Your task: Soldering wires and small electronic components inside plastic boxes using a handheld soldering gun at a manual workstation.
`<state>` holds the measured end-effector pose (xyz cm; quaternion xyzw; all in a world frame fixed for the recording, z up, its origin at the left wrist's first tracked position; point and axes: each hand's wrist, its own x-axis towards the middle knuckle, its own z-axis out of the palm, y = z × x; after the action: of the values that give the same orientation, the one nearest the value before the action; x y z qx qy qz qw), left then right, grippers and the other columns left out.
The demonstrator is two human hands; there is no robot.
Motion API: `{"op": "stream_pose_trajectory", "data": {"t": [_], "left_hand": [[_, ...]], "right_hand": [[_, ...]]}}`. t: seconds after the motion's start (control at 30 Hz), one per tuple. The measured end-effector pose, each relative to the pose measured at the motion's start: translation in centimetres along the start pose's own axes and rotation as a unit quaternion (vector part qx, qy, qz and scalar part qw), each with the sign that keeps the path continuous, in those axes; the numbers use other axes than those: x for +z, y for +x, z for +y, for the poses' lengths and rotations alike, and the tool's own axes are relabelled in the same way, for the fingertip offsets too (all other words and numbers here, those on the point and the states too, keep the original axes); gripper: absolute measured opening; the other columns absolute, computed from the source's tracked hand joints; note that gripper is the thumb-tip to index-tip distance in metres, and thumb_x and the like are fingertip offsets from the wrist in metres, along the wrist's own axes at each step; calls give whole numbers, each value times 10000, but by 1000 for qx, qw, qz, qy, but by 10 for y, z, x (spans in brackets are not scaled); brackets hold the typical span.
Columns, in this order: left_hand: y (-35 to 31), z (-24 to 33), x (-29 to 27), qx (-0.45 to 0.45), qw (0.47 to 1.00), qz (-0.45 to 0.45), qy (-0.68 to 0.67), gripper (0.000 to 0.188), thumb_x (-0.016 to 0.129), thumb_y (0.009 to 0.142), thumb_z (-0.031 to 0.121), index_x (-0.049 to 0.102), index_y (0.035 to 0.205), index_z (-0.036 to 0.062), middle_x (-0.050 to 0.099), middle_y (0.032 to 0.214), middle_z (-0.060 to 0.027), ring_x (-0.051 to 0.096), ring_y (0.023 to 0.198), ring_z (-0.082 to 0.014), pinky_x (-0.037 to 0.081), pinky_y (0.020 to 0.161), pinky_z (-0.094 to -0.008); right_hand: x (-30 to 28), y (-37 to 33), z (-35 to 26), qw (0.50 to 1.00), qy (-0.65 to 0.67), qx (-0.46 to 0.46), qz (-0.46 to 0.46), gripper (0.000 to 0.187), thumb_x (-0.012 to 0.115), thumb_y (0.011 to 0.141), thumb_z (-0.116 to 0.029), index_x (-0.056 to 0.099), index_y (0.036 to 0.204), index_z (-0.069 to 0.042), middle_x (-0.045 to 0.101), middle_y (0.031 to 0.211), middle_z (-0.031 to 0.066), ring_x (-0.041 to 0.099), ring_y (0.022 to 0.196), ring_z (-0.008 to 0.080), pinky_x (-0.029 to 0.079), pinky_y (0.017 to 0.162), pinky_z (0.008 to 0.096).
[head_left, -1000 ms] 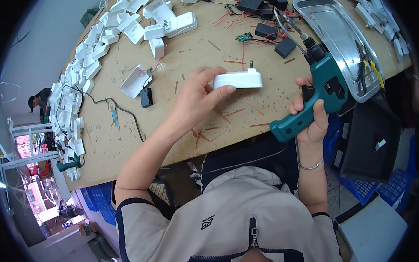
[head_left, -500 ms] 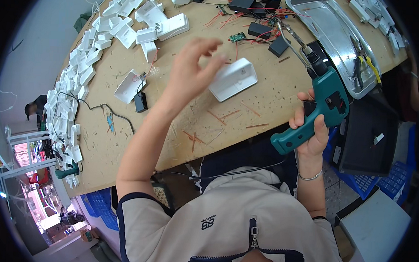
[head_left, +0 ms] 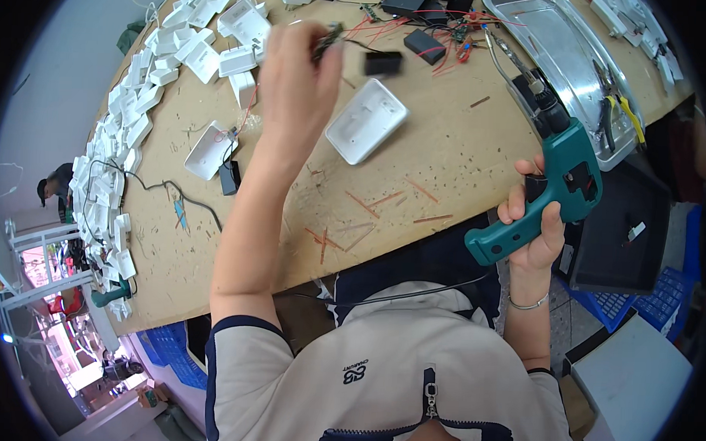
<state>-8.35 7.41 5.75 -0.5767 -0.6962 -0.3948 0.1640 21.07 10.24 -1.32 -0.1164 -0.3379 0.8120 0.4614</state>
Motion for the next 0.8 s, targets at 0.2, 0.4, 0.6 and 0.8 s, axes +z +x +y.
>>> {"op": "stream_pose_trajectory", "data": {"t": [0.2, 0.4, 0.6, 0.8], "left_hand": [[-59, 8, -62, 65, 991, 91, 77, 193, 630, 686, -73, 520, 813, 21, 533, 839, -127, 525, 738, -242, 439, 584, -310], [-120, 16, -86, 13, 994, -64, 85, 247, 648, 637, -22, 532, 843, 49, 577, 921, -107, 553, 749, -246, 405, 666, -342], [-128, 32, -100, -56, 993, -98, 25, 300, 681, 669, 91, 551, 936, 45, 570, 920, -105, 557, 733, -200, 390, 634, -329], [-111, 17, -81, -109, 978, -110, 139, 167, 642, 740, 176, 599, 806, 29, 541, 816, -102, 537, 699, -233, 394, 618, -352]], "right_hand": [[6, 4, 9, 999, 21, 31, -21, 658, 611, 830, -309, 291, 1308, 10, 443, 1245, 148, 497, 735, 110, 452, 626, 245], [36, 22, 17, 994, 51, 76, -52, 659, 588, 844, -315, 272, 1318, 16, 336, 1319, 212, 529, 837, 150, 478, 686, 256], [78, 60, 33, 982, 97, 100, -125, 524, 498, 896, -303, 337, 1290, 1, 346, 1318, 225, 486, 1140, 306, 507, 778, 310], [94, 76, 48, 989, -59, 111, -72, 491, 494, 900, -246, 342, 1278, 28, 343, 1326, 217, 352, 1230, 395, 407, 957, 408]]}}
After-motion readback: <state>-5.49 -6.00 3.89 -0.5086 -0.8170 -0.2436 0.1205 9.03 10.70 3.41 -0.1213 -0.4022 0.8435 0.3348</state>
